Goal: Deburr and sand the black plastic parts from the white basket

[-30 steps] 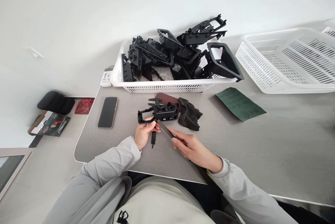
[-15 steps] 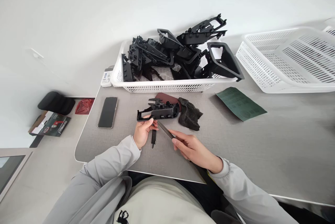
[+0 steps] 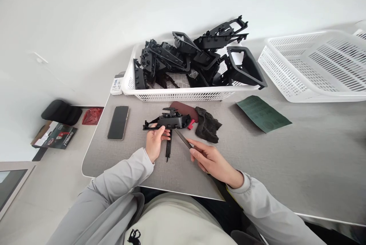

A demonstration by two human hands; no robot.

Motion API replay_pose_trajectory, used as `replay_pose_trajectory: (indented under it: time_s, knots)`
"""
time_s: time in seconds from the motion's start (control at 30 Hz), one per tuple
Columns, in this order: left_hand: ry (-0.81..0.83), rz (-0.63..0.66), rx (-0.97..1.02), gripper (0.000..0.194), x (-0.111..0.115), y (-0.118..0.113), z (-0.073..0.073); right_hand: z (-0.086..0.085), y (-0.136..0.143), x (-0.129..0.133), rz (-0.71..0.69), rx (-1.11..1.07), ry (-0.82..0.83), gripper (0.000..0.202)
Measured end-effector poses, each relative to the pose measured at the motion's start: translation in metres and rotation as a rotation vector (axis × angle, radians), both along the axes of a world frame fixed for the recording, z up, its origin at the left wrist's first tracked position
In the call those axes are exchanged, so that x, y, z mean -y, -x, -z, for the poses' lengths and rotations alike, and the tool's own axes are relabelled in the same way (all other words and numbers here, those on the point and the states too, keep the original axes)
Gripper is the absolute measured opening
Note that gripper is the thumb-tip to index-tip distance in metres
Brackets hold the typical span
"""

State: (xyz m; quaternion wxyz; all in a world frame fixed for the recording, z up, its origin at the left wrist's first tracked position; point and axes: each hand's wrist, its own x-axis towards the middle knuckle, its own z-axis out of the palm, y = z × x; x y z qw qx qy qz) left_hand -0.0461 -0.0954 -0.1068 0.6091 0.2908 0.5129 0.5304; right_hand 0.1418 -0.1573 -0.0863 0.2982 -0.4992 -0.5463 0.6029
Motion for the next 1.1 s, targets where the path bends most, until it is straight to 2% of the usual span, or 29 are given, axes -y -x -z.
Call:
replay_pose_trajectory:
  time_s: [0.07, 0.2, 0.3, 0.5, 0.67, 0.87, 1.03, 1.1]
  knots:
    - [0.001, 0.014, 0.023, 0.037, 0.0, 0.001, 0.0, 0.001, 0.0, 0.0, 0.017, -0.001, 0.006, 0.062]
    - [0.04, 0.123, 0.093, 0.046, 0.0, 0.001, -0.001, 0.003, 0.0, 0.0, 0.013, 0.006, 0.021, 0.062]
    - [0.052, 0.136, 0.053, 0.047, 0.001, 0.0, 0.0, 0.003, 0.001, 0.001, 0.0, 0.004, 0.023, 0.06]
    - [-0.092, 0.163, -0.075, 0.047, 0.007, 0.001, 0.005, 0.003, 0.0, 0.001, 0.009, -0.006, -0.017, 0.059]
    - [-0.142, 0.22, -0.133, 0.056, 0.012, 0.001, 0.002, 0.004, 0.0, 0.004, -0.029, 0.057, -0.135, 0.055]
    - [-0.18, 0.262, -0.197, 0.056, 0.015, 0.001, 0.001, 0.005, 0.005, 0.004, -0.063, 0.204, -0.354, 0.049]
    - [-0.182, 0.254, -0.189, 0.059, 0.014, 0.001, 0.001, 0.002, 0.004, 0.003, 0.022, 0.269, -0.423, 0.046]
    - [-0.184, 0.253, -0.187, 0.058, 0.014, 0.0, 0.0, 0.0, 0.003, 0.002, 0.007, 0.263, -0.426, 0.046]
